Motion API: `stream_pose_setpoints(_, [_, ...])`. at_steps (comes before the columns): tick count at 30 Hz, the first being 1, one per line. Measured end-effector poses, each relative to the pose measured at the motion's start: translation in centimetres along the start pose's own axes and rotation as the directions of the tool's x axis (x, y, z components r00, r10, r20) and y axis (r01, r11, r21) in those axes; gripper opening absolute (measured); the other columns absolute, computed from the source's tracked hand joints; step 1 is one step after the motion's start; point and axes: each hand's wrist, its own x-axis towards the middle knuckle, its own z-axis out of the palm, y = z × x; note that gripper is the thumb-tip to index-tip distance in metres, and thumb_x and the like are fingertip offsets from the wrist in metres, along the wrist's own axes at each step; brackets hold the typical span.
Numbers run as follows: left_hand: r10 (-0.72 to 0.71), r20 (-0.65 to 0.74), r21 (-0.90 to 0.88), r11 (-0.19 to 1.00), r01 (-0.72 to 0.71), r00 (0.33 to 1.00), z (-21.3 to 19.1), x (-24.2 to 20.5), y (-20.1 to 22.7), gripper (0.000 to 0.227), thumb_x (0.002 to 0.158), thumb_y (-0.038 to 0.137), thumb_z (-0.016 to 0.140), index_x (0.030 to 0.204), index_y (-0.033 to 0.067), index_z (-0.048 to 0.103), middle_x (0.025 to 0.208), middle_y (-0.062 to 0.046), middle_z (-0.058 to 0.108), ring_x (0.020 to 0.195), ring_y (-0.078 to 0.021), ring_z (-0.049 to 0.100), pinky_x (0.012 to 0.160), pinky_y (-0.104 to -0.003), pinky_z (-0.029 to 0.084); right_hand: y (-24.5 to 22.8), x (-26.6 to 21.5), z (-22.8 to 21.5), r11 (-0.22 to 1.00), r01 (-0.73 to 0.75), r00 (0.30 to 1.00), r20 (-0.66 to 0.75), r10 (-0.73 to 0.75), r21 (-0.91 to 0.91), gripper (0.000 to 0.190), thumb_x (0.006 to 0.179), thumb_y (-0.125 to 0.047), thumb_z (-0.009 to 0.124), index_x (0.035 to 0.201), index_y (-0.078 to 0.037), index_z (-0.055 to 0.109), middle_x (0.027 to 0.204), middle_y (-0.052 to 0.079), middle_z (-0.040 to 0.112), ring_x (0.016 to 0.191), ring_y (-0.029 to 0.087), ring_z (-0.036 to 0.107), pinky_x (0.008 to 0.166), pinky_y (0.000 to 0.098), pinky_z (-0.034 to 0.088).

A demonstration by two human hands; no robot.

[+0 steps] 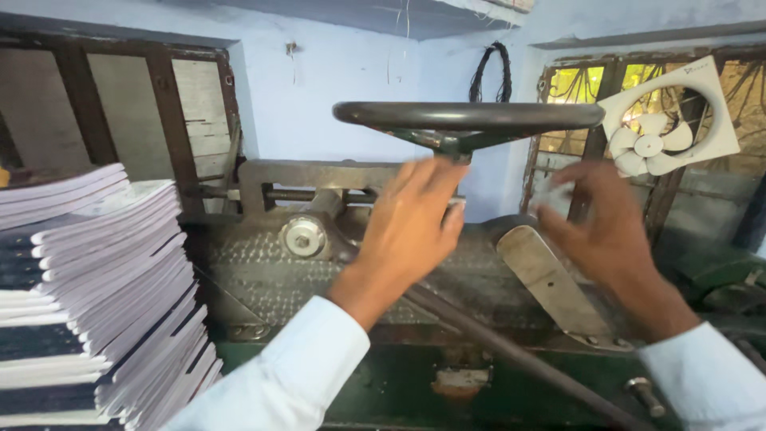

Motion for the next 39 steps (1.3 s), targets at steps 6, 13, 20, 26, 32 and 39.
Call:
stream_pose_setpoints(6, [0.319, -0.121, 0.337, 0.904, -0.263, 0.94, 2.3, 6.9, -0.7, 0.06, 0.074, 0.011, 0.075, 0.132, 0.0059, 0.06, 0.131, -0.017, 0.057, 0.131, -0.0348, 0.051, 0.109, -0.053, 0.04, 4.4, 7.1, -0.7, 0.888, 0.353, 0.9, -0.151, -0.408, -0.293, 0.086, 0.074, -0.012, 0.087, 0.145, 0.002, 0.04, 0.139, 0.024, 0.046, 0.132, 0.042, 0.047, 0.114, 0.0483, 0.043])
stream_pose_setpoints(13, [0.057, 0.017, 0.396, 0.916, -0.059, 0.998, 7.0, 10.4, -4.6, 0.037, 0.07, 0.013, 0.08, 0.104, 0.0093, 0.065, 0.094, -0.008, 0.067, 0.094, -0.0306, 0.065, 0.083, -0.049, 0.045, 9.8, 12.7, -0.4, 0.971, 0.237, 0.96, 0.146, -0.238, 0.021, 0.054, 0.077, -0.014, 0.079, 0.128, -0.005, 0.065, 0.113, 0.012, 0.065, 0.105, 0.025, 0.063, 0.094, 0.0386, 0.05])
stream_pose_setpoints(20, [0.176, -0.056, 0.274, 0.949, -0.155, 0.983, 6.5, 9.7, -7.5, 0.032, 0.066, 0.014, 0.082, 0.091, 0.0075, 0.063, 0.084, -0.009, 0.068, 0.085, -0.0324, 0.066, 0.078, -0.047, 0.043, 13.2, 12.4, -1.2, 0.899, 0.386, 0.9, 0.131, -0.416, 0.205, 0.048, 0.102, -0.039, 0.062, 0.128, 0.001, 0.062, 0.102, 0.011, 0.062, 0.102, 0.021, 0.058, 0.094, 0.0328, 0.046])
stream_pose_setpoints(26, [0.114, 0.003, 0.104, 0.988, -0.114, 0.993, 2.9, 7.8, -14.1, 0.02, 0.08, 0.004, 0.078, 0.093, 0.008, 0.064, 0.092, -0.008, 0.069, 0.089, -0.0324, 0.063, 0.089, -0.044, 0.046, 15.0, 12.7, 0.3, 0.915, 0.341, 0.936, 0.017, -0.353, 0.217, 0.063, 0.12, -0.047, 0.026, 0.127, 0.004, 0.064, 0.104, 0.014, 0.066, 0.097, 0.019, 0.061, 0.096, 0.0342, 0.047])
stream_pose_setpoints(32, [-0.311, 0.041, 0.016, 0.95, 0.311, 0.949, 2.3, 5.9, -20.9, 0.036, 0.079, 0.005, 0.073, 0.114, 0.0066, 0.065, 0.114, -0.013, 0.069, 0.111, -0.0341, 0.066, 0.094, -0.042, 0.051, 16.6, 14.2, 0.7, 0.898, 0.044, 0.988, 0.115, -0.105, 0.438, 0.067, 0.12, -0.043, 0.028, 0.12, 0.011, 0.067, 0.113, 0.02, 0.069, 0.109, 0.024, 0.062, 0.103, 0.0363, 0.046])
stream_pose_setpoints(39, [-0.371, 0.159, 0.282, 0.905, 0.318, 0.915, -0.1, 5.7, -20.5, 0.071, 0.075, 0.013, 0.081, 0.14, 0.0042, 0.053, 0.141, -0.02, 0.056, 0.127, -0.0396, 0.055, 0.102, -0.045, 0.046, 15.9, 13.6, 3.2, 0.973, 0.034, 0.976, -0.219, 0.017, 0.23, 0.053, 0.117, -0.036, 0.04, 0.096, 0.006, 0.065, 0.086, 0.022, 0.061, 0.084, 0.032, 0.054, 0.08, 0.0472, 0.041])
